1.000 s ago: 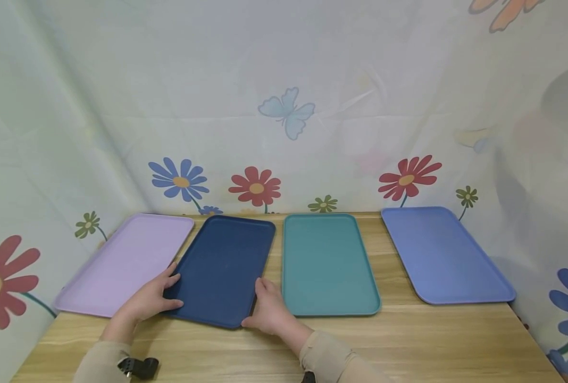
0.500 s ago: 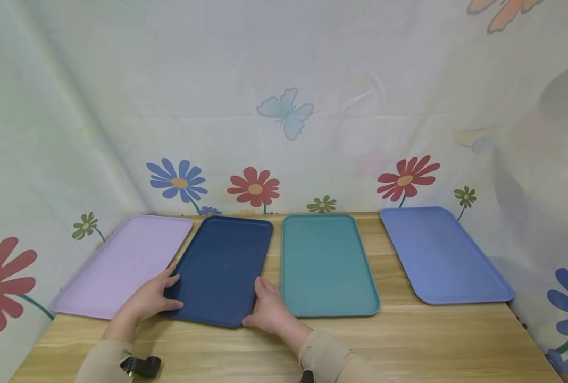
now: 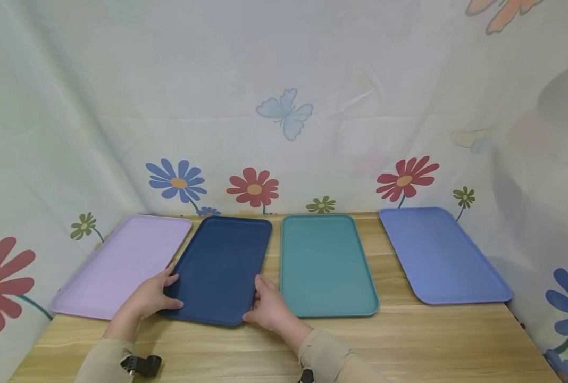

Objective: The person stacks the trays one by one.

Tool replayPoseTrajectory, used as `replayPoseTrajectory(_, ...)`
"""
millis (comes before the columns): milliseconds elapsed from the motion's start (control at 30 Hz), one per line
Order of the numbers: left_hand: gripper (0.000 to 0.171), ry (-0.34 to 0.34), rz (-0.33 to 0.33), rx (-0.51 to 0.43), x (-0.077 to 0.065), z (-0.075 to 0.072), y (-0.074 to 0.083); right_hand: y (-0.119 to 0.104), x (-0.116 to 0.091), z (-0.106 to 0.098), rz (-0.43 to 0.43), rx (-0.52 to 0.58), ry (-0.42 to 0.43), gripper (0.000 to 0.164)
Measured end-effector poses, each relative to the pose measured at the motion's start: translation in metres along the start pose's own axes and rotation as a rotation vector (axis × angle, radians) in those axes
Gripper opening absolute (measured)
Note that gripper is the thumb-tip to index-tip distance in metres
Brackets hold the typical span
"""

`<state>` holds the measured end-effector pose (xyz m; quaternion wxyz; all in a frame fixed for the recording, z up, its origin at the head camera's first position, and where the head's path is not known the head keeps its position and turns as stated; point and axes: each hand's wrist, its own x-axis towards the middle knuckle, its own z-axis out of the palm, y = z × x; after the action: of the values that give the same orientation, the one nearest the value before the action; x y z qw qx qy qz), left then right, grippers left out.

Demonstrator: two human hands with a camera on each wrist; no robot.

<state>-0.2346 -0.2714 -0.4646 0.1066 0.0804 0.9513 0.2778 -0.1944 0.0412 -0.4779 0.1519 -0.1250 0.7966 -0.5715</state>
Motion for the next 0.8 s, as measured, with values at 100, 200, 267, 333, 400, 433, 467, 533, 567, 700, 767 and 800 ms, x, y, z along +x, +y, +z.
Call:
replayPoseTrajectory(100, 0.095, 0.009, -0.010, -0.005, 0.0001, 0.0009, -0.0008, 0.0004, -0.0002, 0.0002, -0.006, 0.042, 0.004, 0.095)
replayPoseTrajectory(200, 0.093, 0.025, -0.019, -0.008, 0.0004, 0.0025, -0.0024, -0.0002, -0.0009, 0.0004, -0.008, 0.080, 0.011, 0.094)
replayPoseTrajectory(267, 0.092, 0.035, -0.018, -0.006, 0.0005, 0.0032, -0.0030, -0.0009, -0.0013, 0.0004, -0.001, 0.111, 0.014, 0.093)
replayPoseTrajectory(333, 0.091, 0.045, -0.013, -0.001, 0.0004, 0.0035, -0.0030, -0.0018, -0.0017, 0.0004, 0.005, 0.135, 0.020, 0.092)
replayPoseTrajectory(400, 0.090, 0.054, -0.012, 0.000, 0.0004, 0.0036, -0.0030, -0.0025, -0.0020, 0.0005, 0.008, 0.160, 0.025, 0.091)
replayPoseTrajectory(433, 0.091, 0.058, -0.014, -0.002, 0.0001, 0.0036, -0.0027, -0.0025, -0.0020, 0.0006, 0.006, 0.171, 0.027, 0.091)
replayPoseTrajectory(467, 0.094, 0.056, -0.023, -0.014, -0.0005, 0.0037, -0.0023, -0.0027, -0.0021, 0.0008, 0.007, 0.182, 0.029, 0.091)
replayPoseTrajectory(533, 0.101, 0.054, -0.040, -0.039, -0.0016, 0.0038, -0.0014, -0.0025, -0.0020, 0.0010, 0.006, 0.200, 0.031, 0.090)
replayPoseTrajectory(567, 0.105, 0.054, -0.048, -0.053, -0.0021, 0.0039, -0.0010, -0.0024, -0.0019, 0.0010, 0.005, 0.211, 0.031, 0.090)
replayPoseTrajectory(700, 0.114, 0.052, -0.066, -0.087, -0.0043, 0.0046, 0.0009, -0.0017, -0.0014, 0.0007, 0.003, 0.240, 0.033, 0.089)
replayPoseTrajectory(767, 0.113, 0.059, -0.064, -0.084, -0.0043, 0.0053, 0.0006, -0.0011, -0.0013, 0.0004, -0.001, 0.247, 0.034, 0.088)
replayPoseTrajectory(800, 0.113, 0.063, -0.061, -0.081, -0.0045, 0.0055, 0.0007, -0.0008, -0.0013, 0.0003, 0.000, 0.246, 0.036, 0.088)
